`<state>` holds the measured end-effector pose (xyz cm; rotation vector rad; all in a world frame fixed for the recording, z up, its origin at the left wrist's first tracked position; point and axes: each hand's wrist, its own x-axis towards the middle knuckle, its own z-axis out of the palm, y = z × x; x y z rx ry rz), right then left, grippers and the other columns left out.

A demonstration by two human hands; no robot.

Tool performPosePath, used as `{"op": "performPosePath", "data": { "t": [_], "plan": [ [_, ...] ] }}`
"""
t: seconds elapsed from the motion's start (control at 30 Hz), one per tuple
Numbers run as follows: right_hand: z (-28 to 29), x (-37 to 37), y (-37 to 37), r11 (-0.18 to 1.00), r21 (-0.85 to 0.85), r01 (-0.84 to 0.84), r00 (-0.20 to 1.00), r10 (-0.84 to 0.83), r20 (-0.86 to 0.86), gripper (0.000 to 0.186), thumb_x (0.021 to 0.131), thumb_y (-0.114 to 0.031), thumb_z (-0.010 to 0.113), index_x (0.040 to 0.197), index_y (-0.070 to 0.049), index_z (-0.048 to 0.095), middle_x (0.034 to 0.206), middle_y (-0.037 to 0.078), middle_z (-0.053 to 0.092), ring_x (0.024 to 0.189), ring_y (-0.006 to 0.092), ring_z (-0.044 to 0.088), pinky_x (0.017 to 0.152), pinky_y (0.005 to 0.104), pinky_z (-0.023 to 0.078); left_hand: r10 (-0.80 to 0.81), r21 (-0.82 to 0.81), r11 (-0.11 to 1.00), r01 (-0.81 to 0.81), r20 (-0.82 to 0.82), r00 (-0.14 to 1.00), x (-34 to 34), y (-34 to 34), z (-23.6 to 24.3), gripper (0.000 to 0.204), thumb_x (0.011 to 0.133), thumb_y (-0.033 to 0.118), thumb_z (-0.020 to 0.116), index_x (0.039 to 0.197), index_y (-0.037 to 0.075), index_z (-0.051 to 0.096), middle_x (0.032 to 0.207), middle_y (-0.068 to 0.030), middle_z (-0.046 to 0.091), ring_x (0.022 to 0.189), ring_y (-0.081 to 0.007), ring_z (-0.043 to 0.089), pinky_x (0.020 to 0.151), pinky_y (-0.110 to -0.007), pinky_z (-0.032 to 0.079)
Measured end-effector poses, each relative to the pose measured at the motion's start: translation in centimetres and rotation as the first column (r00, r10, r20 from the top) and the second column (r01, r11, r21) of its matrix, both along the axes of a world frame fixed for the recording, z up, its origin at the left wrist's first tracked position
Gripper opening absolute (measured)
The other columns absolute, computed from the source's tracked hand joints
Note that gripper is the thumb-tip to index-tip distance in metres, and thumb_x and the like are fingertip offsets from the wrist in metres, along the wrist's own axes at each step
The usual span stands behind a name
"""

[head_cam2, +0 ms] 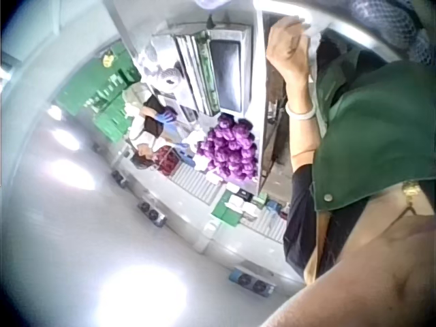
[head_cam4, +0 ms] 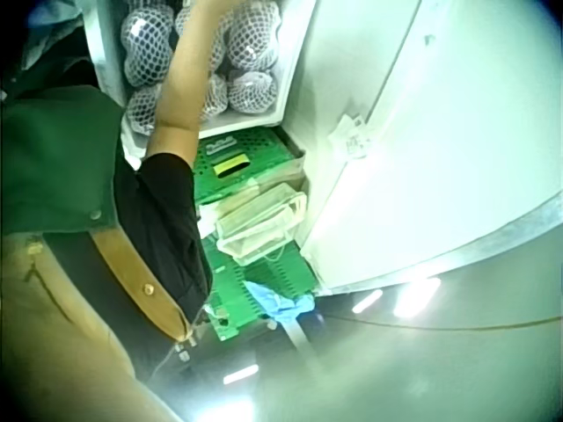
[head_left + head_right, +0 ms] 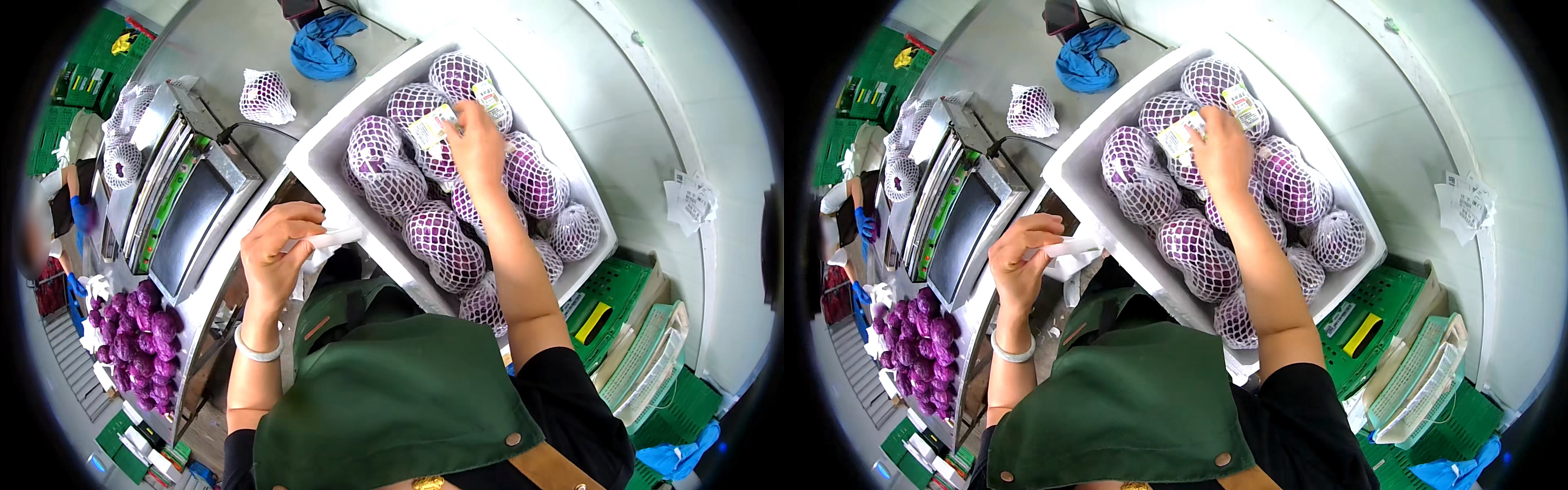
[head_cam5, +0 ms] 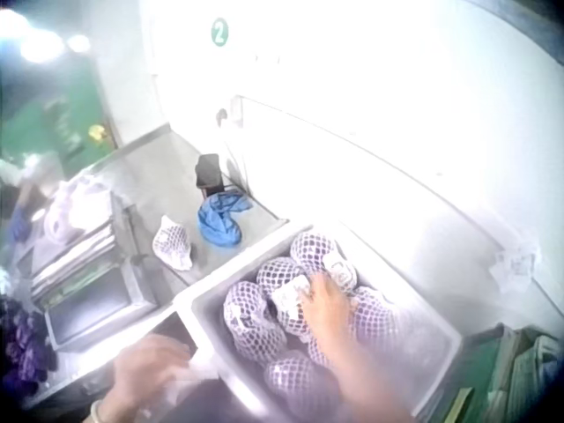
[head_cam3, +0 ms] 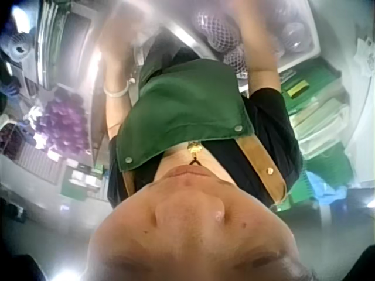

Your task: The person applies small paper labels to mesh bags of purple cabbages, then places the labeled bags into a white bin. The person also uses a plastic wrap machine to seal additional mesh bags and stacks them in the bin.

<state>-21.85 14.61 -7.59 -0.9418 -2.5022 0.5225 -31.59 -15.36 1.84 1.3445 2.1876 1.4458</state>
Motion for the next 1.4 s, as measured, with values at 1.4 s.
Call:
{"op": "performPosePath", "data": {
  "t": [1.4],
  "plan": [
    [7.5,-1.4,-19.5,0.608,-0.71,-0.356,0.932,0.181,-0.312,0.025,0.084,-0.012,0.078,0.097,-0.003,0.059,0.087,-0.001,0.063,0.072,0.0054,0.055,0.064,0.0235,0.047,-0.353,-0.055,0.924,0.378,0.256,0.9,-8.8,-2.3,-1.7,0.013,0.085,-0.005,0.066,0.096,0.001,0.068,0.086,-0.0091,0.069,0.079,-0.0231,0.066,0.069,-0.033,0.051]
  ]
}}
